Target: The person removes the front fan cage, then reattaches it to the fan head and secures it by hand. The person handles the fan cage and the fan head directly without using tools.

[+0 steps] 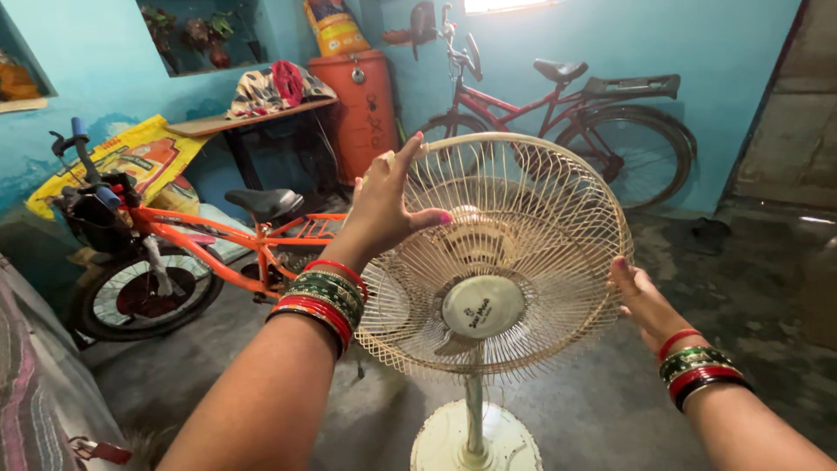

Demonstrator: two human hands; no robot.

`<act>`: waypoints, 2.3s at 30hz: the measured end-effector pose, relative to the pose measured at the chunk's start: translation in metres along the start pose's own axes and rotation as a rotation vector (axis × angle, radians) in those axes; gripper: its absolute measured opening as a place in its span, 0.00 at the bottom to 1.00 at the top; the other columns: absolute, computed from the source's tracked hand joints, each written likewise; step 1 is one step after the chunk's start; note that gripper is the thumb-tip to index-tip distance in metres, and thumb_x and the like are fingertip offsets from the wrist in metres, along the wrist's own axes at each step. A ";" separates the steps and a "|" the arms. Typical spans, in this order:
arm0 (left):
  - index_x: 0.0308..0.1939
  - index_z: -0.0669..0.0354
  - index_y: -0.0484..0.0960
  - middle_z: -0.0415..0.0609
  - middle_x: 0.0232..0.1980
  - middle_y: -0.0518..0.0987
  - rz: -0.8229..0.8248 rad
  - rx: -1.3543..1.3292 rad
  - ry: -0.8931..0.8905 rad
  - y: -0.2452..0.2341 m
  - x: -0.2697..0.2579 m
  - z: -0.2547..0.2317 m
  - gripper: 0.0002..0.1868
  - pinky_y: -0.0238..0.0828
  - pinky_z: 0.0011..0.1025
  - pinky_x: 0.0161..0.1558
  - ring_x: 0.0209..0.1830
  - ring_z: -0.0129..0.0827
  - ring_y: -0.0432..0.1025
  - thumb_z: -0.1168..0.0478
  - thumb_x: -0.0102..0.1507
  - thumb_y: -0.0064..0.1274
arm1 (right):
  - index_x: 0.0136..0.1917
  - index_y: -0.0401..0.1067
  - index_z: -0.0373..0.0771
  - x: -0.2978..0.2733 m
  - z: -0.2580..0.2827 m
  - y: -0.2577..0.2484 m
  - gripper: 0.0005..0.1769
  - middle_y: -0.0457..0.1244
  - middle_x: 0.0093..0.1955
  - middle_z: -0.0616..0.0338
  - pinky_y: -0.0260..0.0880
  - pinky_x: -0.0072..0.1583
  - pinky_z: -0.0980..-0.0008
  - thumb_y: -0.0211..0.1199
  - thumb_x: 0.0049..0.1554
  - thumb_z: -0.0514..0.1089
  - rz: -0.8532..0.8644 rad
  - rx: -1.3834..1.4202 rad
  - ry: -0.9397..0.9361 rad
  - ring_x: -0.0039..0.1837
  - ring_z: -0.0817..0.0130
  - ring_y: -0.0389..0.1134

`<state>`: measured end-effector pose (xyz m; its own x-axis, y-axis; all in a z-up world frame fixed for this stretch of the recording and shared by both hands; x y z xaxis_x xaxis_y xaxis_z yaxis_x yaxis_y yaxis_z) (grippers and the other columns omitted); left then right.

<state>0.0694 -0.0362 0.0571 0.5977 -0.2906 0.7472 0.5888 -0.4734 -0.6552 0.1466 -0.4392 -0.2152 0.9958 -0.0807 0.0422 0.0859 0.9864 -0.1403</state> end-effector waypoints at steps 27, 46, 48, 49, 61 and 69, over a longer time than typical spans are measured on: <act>0.81 0.45 0.49 0.58 0.69 0.70 0.022 -0.035 -0.026 0.005 -0.003 0.009 0.65 0.57 0.55 0.67 0.68 0.55 0.65 0.30 0.50 0.67 | 0.80 0.49 0.40 -0.014 0.018 0.013 0.54 0.52 0.79 0.57 0.42 0.77 0.58 0.50 0.54 0.76 -0.037 0.361 -0.108 0.80 0.64 0.48; 0.81 0.35 0.41 0.71 0.80 0.46 0.139 -0.036 -0.183 0.010 -0.003 0.013 0.69 0.41 0.73 0.68 0.80 0.66 0.45 0.26 0.47 0.65 | 0.60 0.70 0.43 0.062 -0.043 -0.028 0.09 0.66 0.51 0.66 0.66 0.55 0.70 0.54 0.67 0.41 -0.221 0.826 -0.144 0.52 0.73 0.66; 0.82 0.35 0.42 0.70 0.80 0.48 0.117 -0.030 -0.170 0.011 -0.002 0.016 0.69 0.43 0.72 0.68 0.79 0.65 0.47 0.25 0.47 0.65 | 0.63 0.69 0.42 0.055 -0.031 -0.025 0.12 0.66 0.54 0.63 0.65 0.56 0.70 0.51 0.67 0.41 -0.165 0.811 -0.185 0.54 0.72 0.66; 0.82 0.35 0.42 0.70 0.79 0.49 0.105 -0.029 -0.162 0.011 -0.002 0.017 0.69 0.43 0.72 0.68 0.79 0.65 0.48 0.25 0.47 0.65 | 0.65 0.69 0.41 0.050 -0.021 -0.024 0.14 0.67 0.56 0.62 0.65 0.57 0.70 0.50 0.68 0.40 -0.124 0.782 -0.218 0.55 0.72 0.67; 0.82 0.37 0.42 0.67 0.80 0.49 0.094 -0.021 -0.209 0.009 -0.012 0.018 0.68 0.42 0.73 0.69 0.82 0.60 0.44 0.27 0.48 0.65 | 0.64 0.65 0.37 0.012 0.007 -0.015 0.15 0.66 0.66 0.52 0.64 0.69 0.67 0.42 0.68 0.37 -0.069 0.864 -0.270 0.67 0.65 0.67; 0.82 0.39 0.43 0.70 0.83 0.40 0.011 -0.005 -0.156 -0.007 -0.024 0.005 0.65 0.38 0.72 0.70 0.83 0.65 0.35 0.29 0.52 0.65 | 0.68 0.65 0.40 0.028 0.009 -0.016 0.18 0.65 0.63 0.57 0.66 0.60 0.66 0.44 0.66 0.36 -0.028 0.863 -0.241 0.60 0.66 0.67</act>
<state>0.0537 -0.0217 0.0427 0.6813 -0.1634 0.7136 0.5795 -0.4751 -0.6621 0.1724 -0.4560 -0.2033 0.9519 -0.1700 0.2550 -0.0396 0.7567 0.6525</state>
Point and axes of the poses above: each hand's wrist, its own x-axis towards the middle knuckle, its own y-axis out of the palm, z = x × y, the point moved 10 cm from there along x, towards the middle knuckle
